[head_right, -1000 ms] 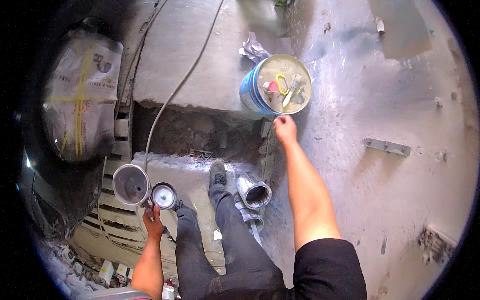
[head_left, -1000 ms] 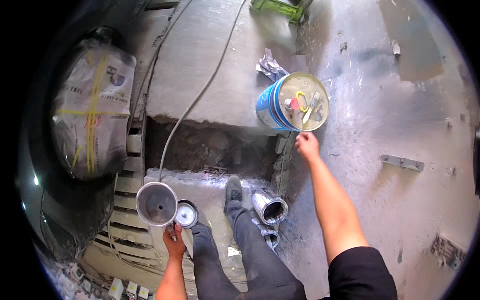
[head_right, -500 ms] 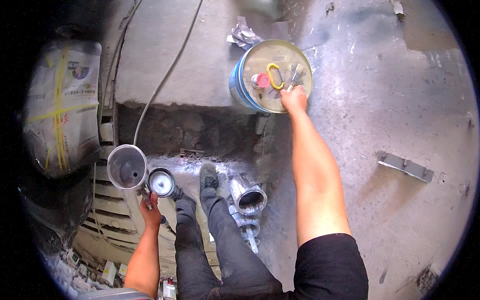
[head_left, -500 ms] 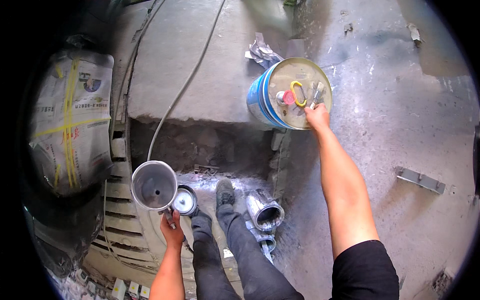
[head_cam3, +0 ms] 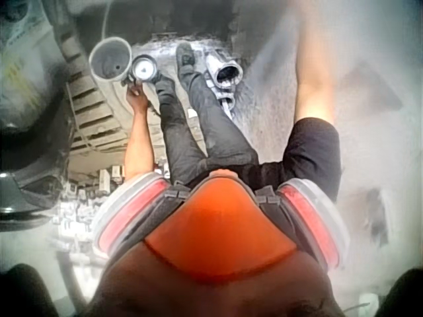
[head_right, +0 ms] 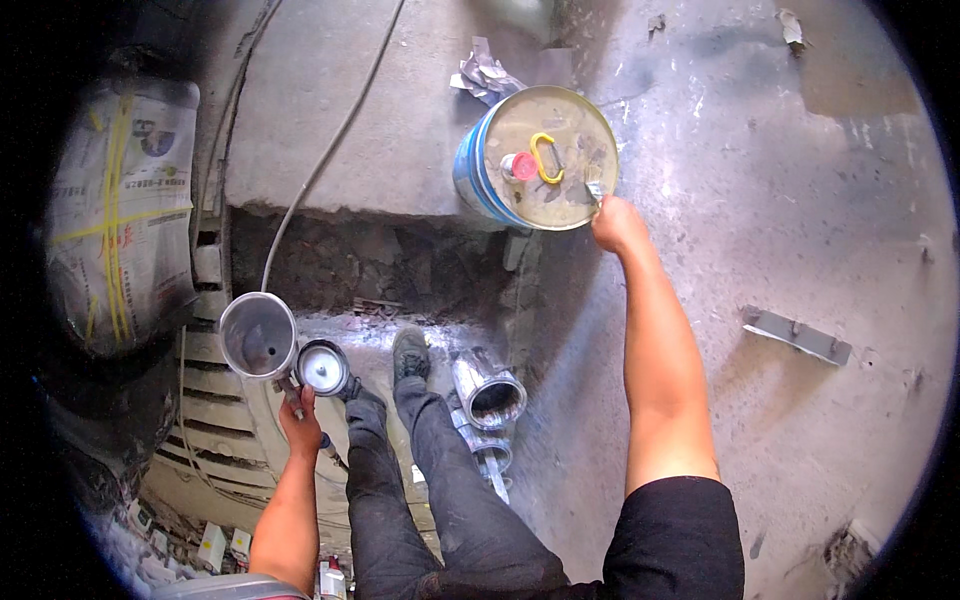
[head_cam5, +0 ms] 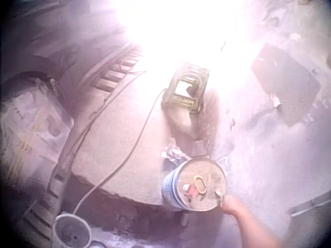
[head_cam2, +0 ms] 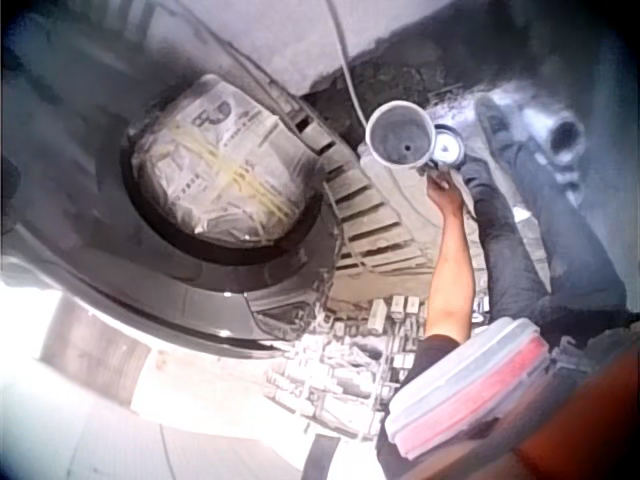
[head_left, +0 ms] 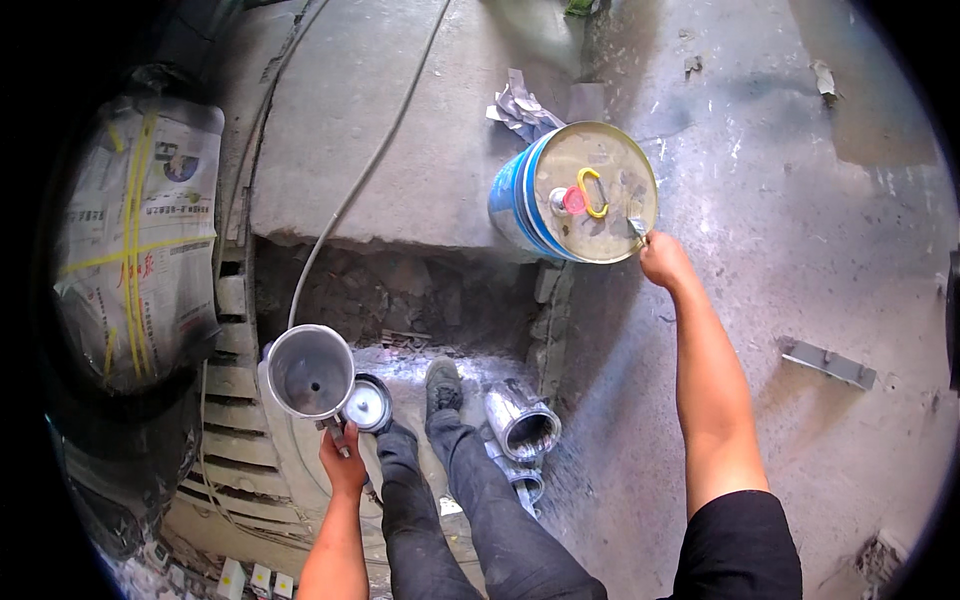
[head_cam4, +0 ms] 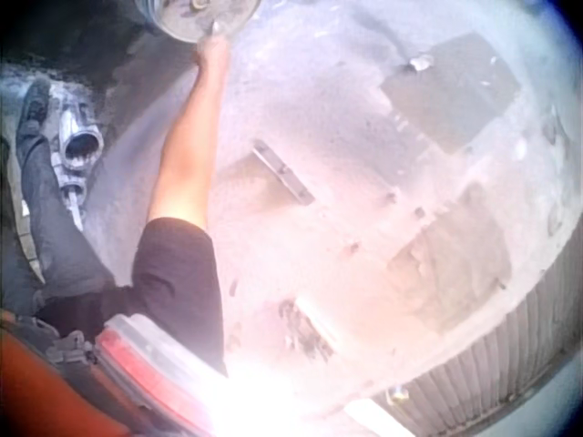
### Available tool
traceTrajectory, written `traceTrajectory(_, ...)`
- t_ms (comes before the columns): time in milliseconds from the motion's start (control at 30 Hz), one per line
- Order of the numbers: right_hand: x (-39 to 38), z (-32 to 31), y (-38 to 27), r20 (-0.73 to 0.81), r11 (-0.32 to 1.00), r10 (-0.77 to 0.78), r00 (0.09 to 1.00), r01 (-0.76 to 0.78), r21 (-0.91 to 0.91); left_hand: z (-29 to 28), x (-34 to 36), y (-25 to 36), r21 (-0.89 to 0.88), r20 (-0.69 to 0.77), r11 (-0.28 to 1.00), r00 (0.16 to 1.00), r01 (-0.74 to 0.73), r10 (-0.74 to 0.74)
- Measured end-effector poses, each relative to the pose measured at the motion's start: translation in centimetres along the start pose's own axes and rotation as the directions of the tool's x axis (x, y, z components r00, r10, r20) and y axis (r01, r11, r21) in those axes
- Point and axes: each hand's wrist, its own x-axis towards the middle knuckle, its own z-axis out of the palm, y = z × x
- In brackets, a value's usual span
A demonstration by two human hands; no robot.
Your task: The person pours liquids from several containers into a spray gun reservoir and uses a brush to stir the mixture and wipe the rim of the cup.
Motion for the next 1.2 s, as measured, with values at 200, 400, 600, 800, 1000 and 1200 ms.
traceTrajectory(200, 0.3, 0.8, 0.8, -0.129, 0.935, 0.234, 0.964, -0.186, 0.302, 0.2, 0.3, 1.5, 0.041, 0.015, 0.998, 0.998, -0.053, 0.053)
traceTrajectory(400, 5.2, 3.9, -4.4, -0.042, 0.651, 0.261, 0.964, -0.144, 0.745, 1.0, 0.9, 0.5, 0.074, 0.035, 0.996, 0.998, -0.049, 0.047)
traceTrajectory(600, 6.1, 3.5, -8.4, 0.000, 0.606, 0.311, 0.951, -0.198, 0.770, 1.9, 1.1, 0.6, 0.010, 0.034, 1.000, 0.999, -0.019, 0.018)
traceTrajectory(800, 3.0, 1.0, -11.3, -0.185, 0.962, 0.006, 0.983, 0.045, 0.271, 1.9, 1.1, -0.8, 0.045, 0.041, 0.993, 0.993, -0.112, 0.111)
traceTrajectory(1000, 3.7, 0.4, -10.7, -0.292, 0.956, -0.288, 0.912, 0.292, -0.032, 2.5, 1.2, -1.2, 0.009, 0.046, 0.999, 0.998, -0.048, 0.048)
traceTrajectory(1200, 3.2, 2.2, -10.3, -0.398, 0.896, -0.408, 0.821, 0.445, -0.001, 2.1, 1.2, 0.2, -0.042, 0.051, 0.999, 0.999, -0.008, 0.010)
